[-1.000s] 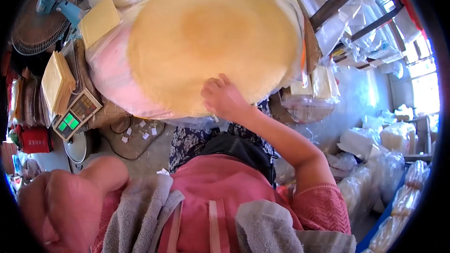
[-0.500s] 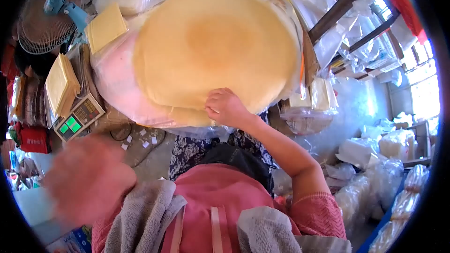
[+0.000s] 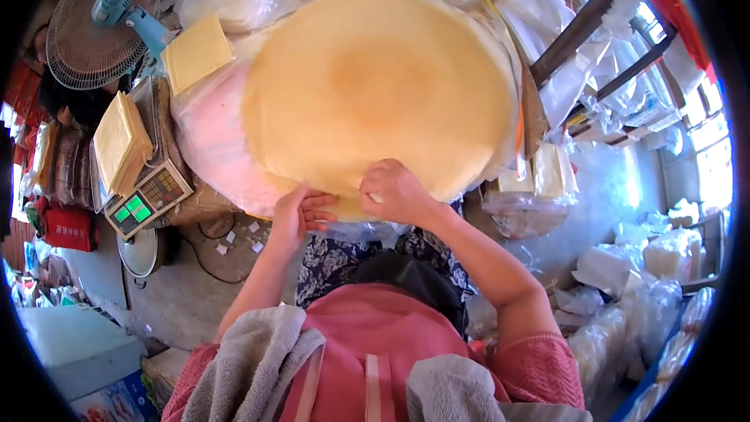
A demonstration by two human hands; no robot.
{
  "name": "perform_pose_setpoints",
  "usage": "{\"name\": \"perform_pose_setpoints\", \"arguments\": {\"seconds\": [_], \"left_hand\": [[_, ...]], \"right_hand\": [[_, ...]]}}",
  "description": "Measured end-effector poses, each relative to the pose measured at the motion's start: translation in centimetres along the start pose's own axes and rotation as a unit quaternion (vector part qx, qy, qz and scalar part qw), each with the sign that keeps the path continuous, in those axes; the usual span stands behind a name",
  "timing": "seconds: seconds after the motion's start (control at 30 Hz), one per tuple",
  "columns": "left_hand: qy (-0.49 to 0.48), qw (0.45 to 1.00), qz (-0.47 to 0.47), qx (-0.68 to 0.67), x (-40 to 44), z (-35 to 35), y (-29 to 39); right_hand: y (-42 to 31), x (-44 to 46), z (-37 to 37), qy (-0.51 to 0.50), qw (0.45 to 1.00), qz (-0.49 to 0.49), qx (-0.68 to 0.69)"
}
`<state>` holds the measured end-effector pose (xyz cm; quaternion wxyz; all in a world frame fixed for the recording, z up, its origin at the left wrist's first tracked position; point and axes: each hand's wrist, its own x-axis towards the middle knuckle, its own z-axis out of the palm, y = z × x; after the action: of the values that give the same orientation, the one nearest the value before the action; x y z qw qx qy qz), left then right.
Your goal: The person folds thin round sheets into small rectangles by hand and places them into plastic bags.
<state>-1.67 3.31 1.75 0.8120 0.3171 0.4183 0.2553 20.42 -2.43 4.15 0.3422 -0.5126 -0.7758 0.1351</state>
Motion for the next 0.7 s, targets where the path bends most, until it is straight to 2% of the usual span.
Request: {"name": "perform_pose_setpoints", "arguments": {"seconds": [0.03, 0.13, 0.2, 0.3, 0.4, 0.5, 0.6, 0.7], "left_hand": [[-0.01, 0.999, 0.0, -0.042, 0.0, -0.1, 0.1], [0.056, 0.996, 0.061, -0.029, 0.4, -0.9, -0.3], [0.035, 0.996, 0.079, -0.029, 0.2, -1.2, -0.4], [0.027, 0.995, 0.095, -0.023, 0.3, -1.2, -0.5], [0.041, 0.993, 0.111, 0.011, 0.8, -1.3, -0.6], [0.063, 0.989, 0.118, 0.059, 0.9, -1.0, -0.3], [0.077, 0.984, 0.127, 0.094, 0.8, -0.9, -0.2], [0.089, 0.981, 0.13, 0.109, 0.8, -1.2, -0.3]], "right_hand": [[0.0, 0.0, -0.1, -0.015, 1.0, 0.004, -0.004], [0.0, -0.1, -0.3, -0.051, 0.998, 0.024, -0.014], [-0.3, 0.3, -0.2, -0.058, 0.997, 0.047, -0.019], [-1.5, 1.7, 0.4, -0.024, 0.999, 0.036, 0.012], [-2.0, 2.9, 2.0, 0.024, 1.0, -0.015, 0.013], [-1.4, 3.4, 2.8, -0.026, 0.999, 0.018, 0.037], [-0.9, 3.5, 2.8, -0.056, 0.994, 0.08, 0.051], [0.0, 3.9, 2.4, -0.023, 0.966, 0.237, 0.105]]}}
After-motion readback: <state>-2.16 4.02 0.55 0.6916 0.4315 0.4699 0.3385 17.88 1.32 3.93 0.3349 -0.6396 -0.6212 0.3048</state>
